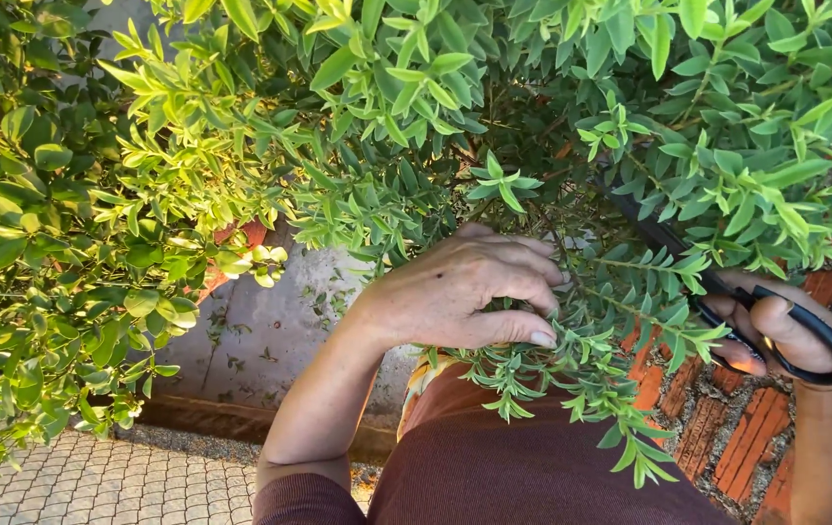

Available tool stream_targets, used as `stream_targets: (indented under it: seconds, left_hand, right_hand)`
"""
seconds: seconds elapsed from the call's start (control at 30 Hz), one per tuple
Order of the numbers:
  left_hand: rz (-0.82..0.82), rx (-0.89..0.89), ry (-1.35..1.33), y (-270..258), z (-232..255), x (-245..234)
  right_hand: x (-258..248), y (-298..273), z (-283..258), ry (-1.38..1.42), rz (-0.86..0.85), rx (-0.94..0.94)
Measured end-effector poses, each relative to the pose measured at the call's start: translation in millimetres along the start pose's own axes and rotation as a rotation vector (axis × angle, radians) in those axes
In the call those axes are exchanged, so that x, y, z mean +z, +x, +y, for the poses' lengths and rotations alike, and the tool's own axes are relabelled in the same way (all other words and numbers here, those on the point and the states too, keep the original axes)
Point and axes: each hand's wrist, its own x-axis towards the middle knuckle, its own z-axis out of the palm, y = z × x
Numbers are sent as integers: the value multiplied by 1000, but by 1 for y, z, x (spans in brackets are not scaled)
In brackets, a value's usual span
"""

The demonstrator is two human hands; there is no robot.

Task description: The person is using a pair of scissors to prune branches and leaves from potted plants in a garden area.

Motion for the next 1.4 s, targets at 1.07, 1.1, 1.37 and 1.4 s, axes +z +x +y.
stream_targets:
  seconds: [1.07,1.1,1.37,1.4]
  left_hand:
    - [-11,-24,-28,0,-3,1]
    - [-4,-16,-23,0,-4,1]
    - [10,2,-23,-2,-6,1]
    - [5,2,-26,-2,-6,1]
  right_hand:
    - [-25,26,3,16,-25,-38]
    - [-35,27,11,21,-65,-32]
    - [-66,29,37,4,-92,17]
    - [-63,30,34,40,-121,-21]
